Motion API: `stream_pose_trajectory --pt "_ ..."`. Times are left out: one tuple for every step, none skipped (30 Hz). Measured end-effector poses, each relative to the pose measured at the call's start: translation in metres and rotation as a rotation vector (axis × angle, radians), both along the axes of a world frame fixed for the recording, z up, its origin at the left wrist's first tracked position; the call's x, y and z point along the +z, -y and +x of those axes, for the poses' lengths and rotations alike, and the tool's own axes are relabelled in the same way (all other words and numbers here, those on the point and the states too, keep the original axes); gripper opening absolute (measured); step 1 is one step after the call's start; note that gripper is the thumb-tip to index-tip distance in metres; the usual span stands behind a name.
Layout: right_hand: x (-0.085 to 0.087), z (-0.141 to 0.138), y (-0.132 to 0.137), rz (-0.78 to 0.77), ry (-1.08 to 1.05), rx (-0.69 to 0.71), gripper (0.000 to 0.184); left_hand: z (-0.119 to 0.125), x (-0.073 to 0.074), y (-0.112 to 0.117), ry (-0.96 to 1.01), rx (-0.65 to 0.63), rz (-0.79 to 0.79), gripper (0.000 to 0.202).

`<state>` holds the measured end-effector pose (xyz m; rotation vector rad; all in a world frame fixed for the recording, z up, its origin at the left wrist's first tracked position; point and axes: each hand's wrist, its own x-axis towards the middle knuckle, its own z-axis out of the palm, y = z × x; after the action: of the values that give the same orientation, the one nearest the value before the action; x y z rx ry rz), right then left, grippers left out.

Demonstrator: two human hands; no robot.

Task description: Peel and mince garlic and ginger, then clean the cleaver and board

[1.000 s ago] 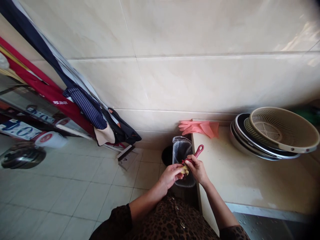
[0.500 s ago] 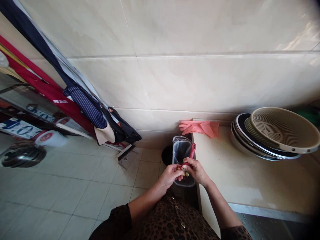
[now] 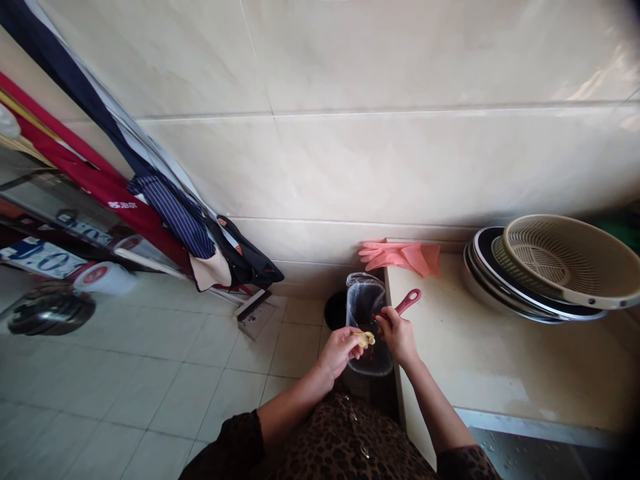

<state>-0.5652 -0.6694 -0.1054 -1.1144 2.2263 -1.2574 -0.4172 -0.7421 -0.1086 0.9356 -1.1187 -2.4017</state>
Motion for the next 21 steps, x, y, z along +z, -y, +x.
stream_pose_trajectory --pt "0.0 -0.001 -0.001 -0.01 0.03 -0.033 0.025 -0.001 0.0 0.0 -0.004 0.046 0.029 0.027" --pt "0.001 -0.001 -0.002 -0.025 0.077 -0.076 0.028 -0.002 0.0 0.001 -0.018 0.1 0.064 0.027" --pt "0.001 0.0 -0.002 -0.043 0.141 -0.118 0.03 -0.003 0.0 0.001 -0.04 0.156 0.1 0.027" --pt "0.001 0.002 -0.003 -0.061 0.22 -0.15 0.032 -0.004 0.001 0.001 -0.067 0.206 0.13 0.029" --pt "0.002 0.005 -0.003 -0.08 0.3 -0.161 0.034 -0.006 0.002 0.0 -0.096 0.25 0.151 0.03" --pt "0.003 0.008 -0.003 -0.096 0.358 -0.15 0.034 -0.007 0.003 -0.001 -0.12 0.278 0.163 0.03" --pt "0.004 0.012 -0.002 -0.112 0.384 -0.128 0.034 -0.007 0.004 -0.002 -0.135 0.289 0.169 0.031" --pt "0.005 0.016 -0.002 -0.129 0.378 -0.102 0.032 -0.008 0.005 -0.003 -0.139 0.289 0.173 0.031" --pt "0.006 0.019 -0.001 -0.145 0.353 -0.076 0.03 -0.008 0.006 -0.004 -0.13 0.283 0.177 0.031" --pt "0.008 0.022 0.0 -0.16 0.323 -0.055 0.028 -0.007 0.006 -0.005 -0.11 0.269 0.178 0.031" --pt "0.01 0.025 0.001 -0.175 0.301 -0.037 0.027 -0.007 0.006 -0.006 -0.082 0.255 0.179 0.032" --pt "0.012 0.026 0.001 -0.188 0.292 -0.02 0.026 -0.006 0.006 -0.007 -0.052 0.247 0.179 0.035" --pt "0.014 0.026 0.001 -0.201 0.29 -0.006 0.026 -0.006 0.006 -0.007 -0.026 0.251 0.178 0.039" --pt "0.016 0.026 0.001 -0.216 0.286 -0.002 0.026 -0.005 0.005 -0.006 -0.008 0.261 0.178 0.045" --pt "0.018 0.025 0.0 -0.237 0.277 -0.012 0.026 -0.004 0.005 -0.006 -0.002 0.28 0.176 0.049" --pt "0.02 0.024 -0.001 -0.263 0.263 -0.035 0.026 -0.004 0.005 -0.005 -0.006 0.302 0.172 0.051" --pt "0.021 0.023 -0.002 -0.29 0.247 -0.062 0.026 -0.004 0.005 -0.004 -0.015 0.323 0.165 0.051" --pt "0.022 0.023 -0.002 -0.307 0.229 -0.079 0.026 -0.004 0.005 -0.004 -0.026 0.336 0.154 0.051" --pt "0.021 0.023 -0.003 -0.307 0.209 -0.072 0.026 -0.004 0.005 -0.004 -0.038 0.341 0.144 0.051" --pt "0.02 0.023 -0.003 -0.293 0.186 -0.039 0.027 -0.005 0.006 -0.004 -0.046 0.339 0.131 0.05" --pt "0.018 0.024 -0.003 -0.27 0.156 0.013 0.026 -0.005 0.007 -0.004 -0.05 0.328 0.116 0.05"
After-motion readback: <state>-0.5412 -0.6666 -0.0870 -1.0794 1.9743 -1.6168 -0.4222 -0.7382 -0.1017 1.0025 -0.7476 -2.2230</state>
